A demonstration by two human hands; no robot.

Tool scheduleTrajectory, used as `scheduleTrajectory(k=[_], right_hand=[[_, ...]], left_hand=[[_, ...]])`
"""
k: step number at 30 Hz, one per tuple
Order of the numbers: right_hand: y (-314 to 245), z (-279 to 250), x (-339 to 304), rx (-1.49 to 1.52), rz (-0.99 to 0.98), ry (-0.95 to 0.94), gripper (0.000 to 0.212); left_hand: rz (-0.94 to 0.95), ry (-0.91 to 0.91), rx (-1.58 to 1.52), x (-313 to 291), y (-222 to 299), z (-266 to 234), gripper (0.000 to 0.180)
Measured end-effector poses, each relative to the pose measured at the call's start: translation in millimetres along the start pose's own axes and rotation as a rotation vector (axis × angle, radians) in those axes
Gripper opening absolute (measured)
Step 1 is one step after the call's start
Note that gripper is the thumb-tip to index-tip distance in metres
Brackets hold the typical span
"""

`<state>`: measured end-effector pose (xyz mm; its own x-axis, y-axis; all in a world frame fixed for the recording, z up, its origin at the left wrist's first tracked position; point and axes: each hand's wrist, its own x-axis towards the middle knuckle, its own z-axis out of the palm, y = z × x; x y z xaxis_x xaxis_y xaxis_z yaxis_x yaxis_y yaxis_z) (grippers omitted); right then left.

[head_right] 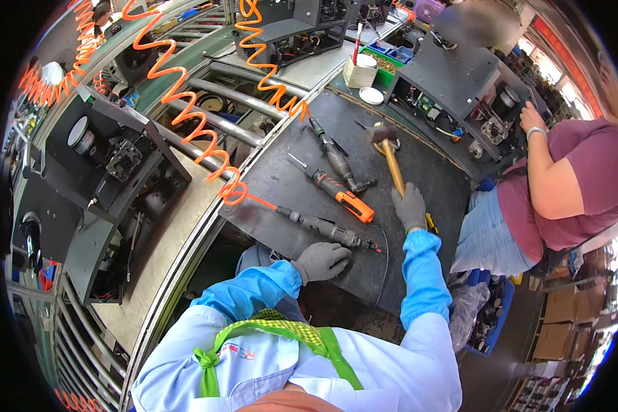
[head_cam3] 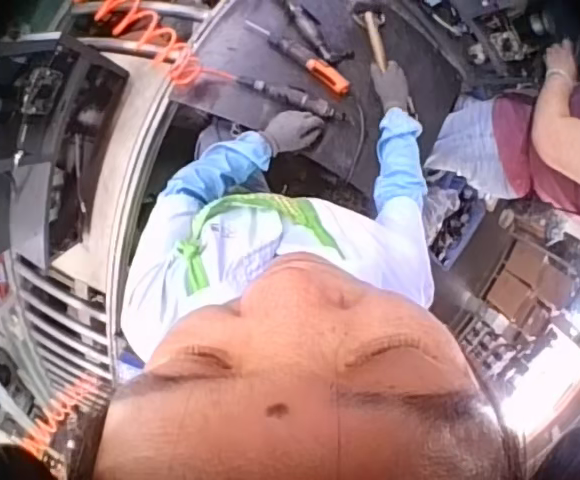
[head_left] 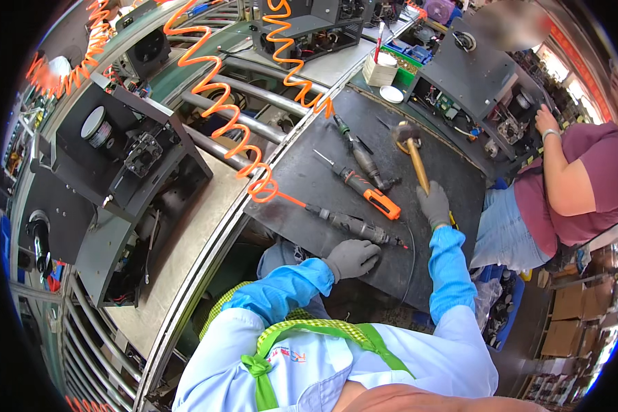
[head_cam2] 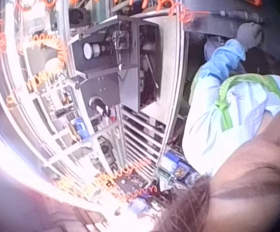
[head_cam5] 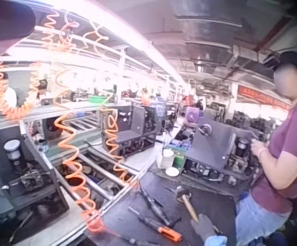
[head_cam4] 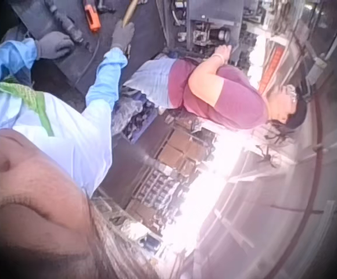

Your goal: Assembling and inspecting electronic equipment on an industrial assembly line.

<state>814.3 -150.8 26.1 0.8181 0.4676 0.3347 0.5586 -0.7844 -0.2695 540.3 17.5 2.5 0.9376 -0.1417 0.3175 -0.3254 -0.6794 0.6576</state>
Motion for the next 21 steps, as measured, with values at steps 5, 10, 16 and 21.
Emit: scheduleTrajectory(k=[5, 10, 16, 21], right_hand=[[-29, 9, 68, 0.042, 0.268, -0.07, 0.044], [-29, 37, 81, -0.118, 0.223, -0.083, 0.044], [-11, -16, -5, 0.011, 0.067, 0.076, 0.044], [28, -43, -80, -0.118, 0.145, 0.067, 0.042]], left_hand=[[0.015, 0.011, -0.014, 2, 1, 0, 0.022], [0.052, 0.059, -0.015, -2, 7, -1, 0.019], [0.027, 0.028, -0.018, -3, 5, -1, 0.019], [0.076, 0.099, -0.003, -1, -3, 2, 0.021]])
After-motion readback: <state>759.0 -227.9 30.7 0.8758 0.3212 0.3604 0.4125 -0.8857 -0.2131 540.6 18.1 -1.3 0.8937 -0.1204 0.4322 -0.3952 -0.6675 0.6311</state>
